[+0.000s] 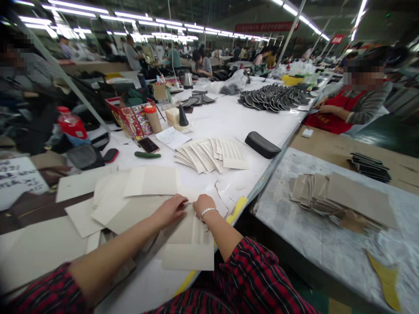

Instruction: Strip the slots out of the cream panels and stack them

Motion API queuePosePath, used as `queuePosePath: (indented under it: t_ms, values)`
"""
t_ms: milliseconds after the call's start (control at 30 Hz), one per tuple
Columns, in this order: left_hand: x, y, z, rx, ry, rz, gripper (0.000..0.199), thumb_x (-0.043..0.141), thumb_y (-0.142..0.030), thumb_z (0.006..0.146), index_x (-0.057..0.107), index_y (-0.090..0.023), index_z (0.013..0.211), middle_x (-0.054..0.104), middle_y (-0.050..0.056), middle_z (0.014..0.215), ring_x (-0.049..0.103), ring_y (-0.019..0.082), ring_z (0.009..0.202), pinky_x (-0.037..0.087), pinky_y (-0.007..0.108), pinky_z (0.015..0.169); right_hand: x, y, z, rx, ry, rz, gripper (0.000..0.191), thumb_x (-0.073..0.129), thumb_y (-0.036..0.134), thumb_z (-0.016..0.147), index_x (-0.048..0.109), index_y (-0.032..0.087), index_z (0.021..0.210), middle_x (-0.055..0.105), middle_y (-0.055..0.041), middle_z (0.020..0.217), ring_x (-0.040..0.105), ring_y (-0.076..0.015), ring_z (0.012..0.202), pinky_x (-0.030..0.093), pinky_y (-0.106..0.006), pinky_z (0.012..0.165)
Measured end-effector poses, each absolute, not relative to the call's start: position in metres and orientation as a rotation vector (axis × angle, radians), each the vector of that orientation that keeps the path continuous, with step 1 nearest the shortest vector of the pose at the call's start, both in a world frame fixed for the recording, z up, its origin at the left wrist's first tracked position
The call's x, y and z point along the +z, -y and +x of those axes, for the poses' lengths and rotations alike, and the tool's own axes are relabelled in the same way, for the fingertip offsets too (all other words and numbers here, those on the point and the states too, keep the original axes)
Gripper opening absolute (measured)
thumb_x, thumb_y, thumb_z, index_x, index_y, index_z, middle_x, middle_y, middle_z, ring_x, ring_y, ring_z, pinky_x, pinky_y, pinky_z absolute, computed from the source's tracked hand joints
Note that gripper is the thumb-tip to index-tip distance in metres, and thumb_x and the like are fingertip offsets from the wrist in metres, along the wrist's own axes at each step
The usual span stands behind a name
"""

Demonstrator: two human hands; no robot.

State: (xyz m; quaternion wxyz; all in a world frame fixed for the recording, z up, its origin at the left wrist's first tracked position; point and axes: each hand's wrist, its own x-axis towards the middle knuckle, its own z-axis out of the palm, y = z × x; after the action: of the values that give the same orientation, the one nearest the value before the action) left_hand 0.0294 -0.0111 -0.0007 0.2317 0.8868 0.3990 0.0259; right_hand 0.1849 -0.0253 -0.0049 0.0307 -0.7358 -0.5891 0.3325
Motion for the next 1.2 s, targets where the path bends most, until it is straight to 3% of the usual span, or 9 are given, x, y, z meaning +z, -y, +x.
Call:
queuePosePath:
  t_ms: [100, 200, 400, 533, 833, 967, 1067, 1200]
  values:
    - [0.001, 0.029, 0.013, -0.017, -1.016, 2.55, 0.03, 0.056, -0.024, 0.068, 0.049, -0.018, 0.097, 0.048, 0.007, 0.116, 0.045, 0.018, 0.105, 0.037, 0.028, 0.09, -0.006, 0.029, 0.188, 1.136, 1.793, -2.158, 0.027, 0.042, 0.028, 0.077, 0.058, 0.01, 0.089, 0.063, -0.0072, 0.061, 0.056, -0.0112, 0.046, 0.04, -0.02, 0.048]
    - [0.003, 0.037, 0.008, -0.121, -0.98, 2.631, 0.034, 0.056, -0.029, 0.069, 0.048, -0.018, 0.1, 0.041, 0.007, 0.127, 0.039, 0.022, 0.113, 0.035, 0.033, 0.092, -0.003, 0.028, 0.186, 1.113, 1.897, -2.048, 0.029, 0.046, 0.029, 0.076, 0.054, 0.014, 0.099, 0.064, -0.0039, 0.069, 0.054, -0.0087, 0.045, 0.04, -0.019, 0.047]
    - [0.003, 0.036, 0.012, -0.229, -0.991, 2.693, 0.067, 0.065, -0.05, 0.056, 0.042, -0.02, 0.111, 0.033, 0.009, 0.133, 0.037, 0.027, 0.113, 0.039, 0.039, 0.083, 0.005, 0.013, 0.168, 0.648, 2.384, -2.05, 0.024, 0.053, 0.013, 0.067, 0.059, 0.015, 0.09, 0.063, -0.0066, 0.089, 0.057, -0.0158, 0.083, 0.04, -0.022, 0.07]
    - [-0.001, 0.04, 0.013, -0.238, -1.011, 2.702, 0.069, 0.062, -0.054, 0.057, 0.04, -0.021, 0.114, 0.035, 0.009, 0.131, 0.038, 0.027, 0.112, 0.037, 0.04, 0.084, 0.008, 0.02, 0.157, 0.669, 2.455, -2.064, 0.019, 0.052, 0.013, 0.069, 0.061, 0.013, 0.085, 0.062, -0.0096, 0.089, 0.056, -0.0187, 0.086, 0.039, -0.025, 0.072]
    - [-0.006, 0.041, -0.001, -0.143, -0.882, 2.656, 0.079, 0.064, -0.051, 0.057, 0.031, -0.018, 0.12, 0.03, 0.011, 0.134, 0.031, 0.023, 0.12, 0.028, 0.033, 0.095, 0.015, 0.071, 0.164, 0.534, 2.341, -1.87, 0.015, 0.043, 0.014, 0.076, 0.053, 0.017, 0.087, 0.053, -0.0065, 0.096, 0.051, -0.0128, 0.081, 0.035, -0.022, 0.071]
    - [-0.006, 0.045, 0.001, -0.192, -0.974, 2.669, 0.077, 0.065, -0.043, 0.059, 0.029, -0.02, 0.123, 0.029, 0.011, 0.135, 0.03, 0.024, 0.12, 0.027, 0.037, 0.095, 0.014, 0.111, 0.154, 0.736, 2.354, -1.791, 0.013, 0.04, 0.014, 0.078, 0.049, 0.016, 0.087, 0.056, -0.0047, 0.082, 0.05, -0.013, 0.075, 0.034, -0.023, 0.067]
    - [-0.004, 0.047, 0.004, -0.219, -0.974, 2.68, 0.074, 0.065, -0.041, 0.06, 0.03, -0.02, 0.122, 0.027, 0.011, 0.136, 0.029, 0.024, 0.121, 0.027, 0.039, 0.094, 0.012, 0.148, 0.152, 0.908, 2.369, -1.67, 0.012, 0.04, 0.015, 0.078, 0.048, 0.017, 0.087, 0.056, -0.0033, 0.081, 0.05, -0.0125, 0.072, 0.034, -0.022, 0.065]
    - [-0.003, 0.048, 0.005, -0.231, -0.974, 2.674, 0.074, 0.064, -0.044, 0.059, 0.032, -0.02, 0.121, 0.027, 0.011, 0.136, 0.028, 0.025, 0.121, 0.027, 0.039, 0.094, 0.008, 0.172, 0.15, 0.891, 2.226, -1.753, 0.016, 0.037, 0.013, 0.077, 0.047, 0.017, 0.09, 0.057, -0.0047, 0.083, 0.051, -0.0134, 0.075, 0.034, -0.022, 0.066]
